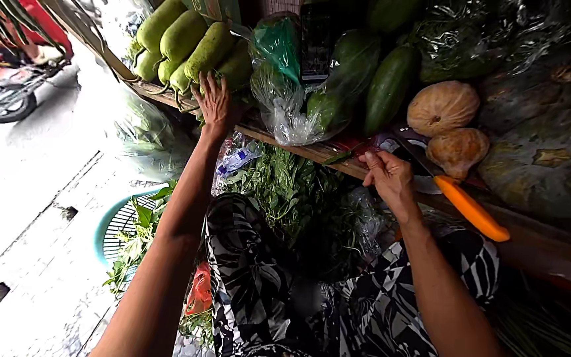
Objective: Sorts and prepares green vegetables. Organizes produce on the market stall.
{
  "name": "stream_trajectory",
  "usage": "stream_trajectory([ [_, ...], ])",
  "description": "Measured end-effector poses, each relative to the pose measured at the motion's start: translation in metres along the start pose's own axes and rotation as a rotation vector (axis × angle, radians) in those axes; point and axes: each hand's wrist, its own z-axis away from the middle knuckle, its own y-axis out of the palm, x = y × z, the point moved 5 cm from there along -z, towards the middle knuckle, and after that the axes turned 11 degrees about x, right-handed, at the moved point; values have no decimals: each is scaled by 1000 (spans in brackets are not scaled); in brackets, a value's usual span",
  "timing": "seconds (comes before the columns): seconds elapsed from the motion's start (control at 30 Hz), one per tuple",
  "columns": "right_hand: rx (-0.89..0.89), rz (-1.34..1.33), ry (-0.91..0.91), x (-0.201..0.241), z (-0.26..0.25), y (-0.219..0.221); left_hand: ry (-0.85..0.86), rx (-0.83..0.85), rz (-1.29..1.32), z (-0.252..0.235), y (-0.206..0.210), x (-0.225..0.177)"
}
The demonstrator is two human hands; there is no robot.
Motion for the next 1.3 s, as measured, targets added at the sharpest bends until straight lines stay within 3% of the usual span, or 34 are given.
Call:
stream_trajectory([
  [0.13, 29, -35, 68, -1, -8, 5, -158, 324, -78, -46, 29, 31],
  [0.33, 82, -93, 63, -1, -9, 15, -162, 110, 164, -17, -5, 66],
  [0.43, 186, -198, -3, 11, -13, 36, -104, -36, 556, 24, -18, 89],
  [0.53, 278, -336, -62, 38, -35, 62, 20, -54, 1052, 76, -19, 85],
  [0.6, 307, -440, -95, 63, -57, 75, 146, 18, 1312, 110, -15, 63],
  [0.7, 315, -573, -156, 114, -90, 84, 273, 244, 1473, 145, -1, 22],
  [0.8, 262, -633, -240, 155, -108, 78, 320, 431, 1304, 150, 8, -7],
  [0.87, 128, -538, -199, 161, -119, 70, 287, 355, 1138, 147, 5, -4],
  [0.93, 74, -293, -73, 154, -127, 60, 275, 149, 1184, 145, -4, -1],
  [1.0, 51, -107, 45, 151, -129, 54, 331, -28, 1141, 147, -11, -11],
  [1.03, 44, -64, 95, 153, -128, 54, 387, -24, 1070, 150, -12, -23],
  [1.17, 39, -240, 139, 171, -127, 69, 488, 8, 695, 139, 5, -69],
  [1.3, 126, -338, -38, 180, -105, 60, 320, -97, 626, 109, 2, -29],
])
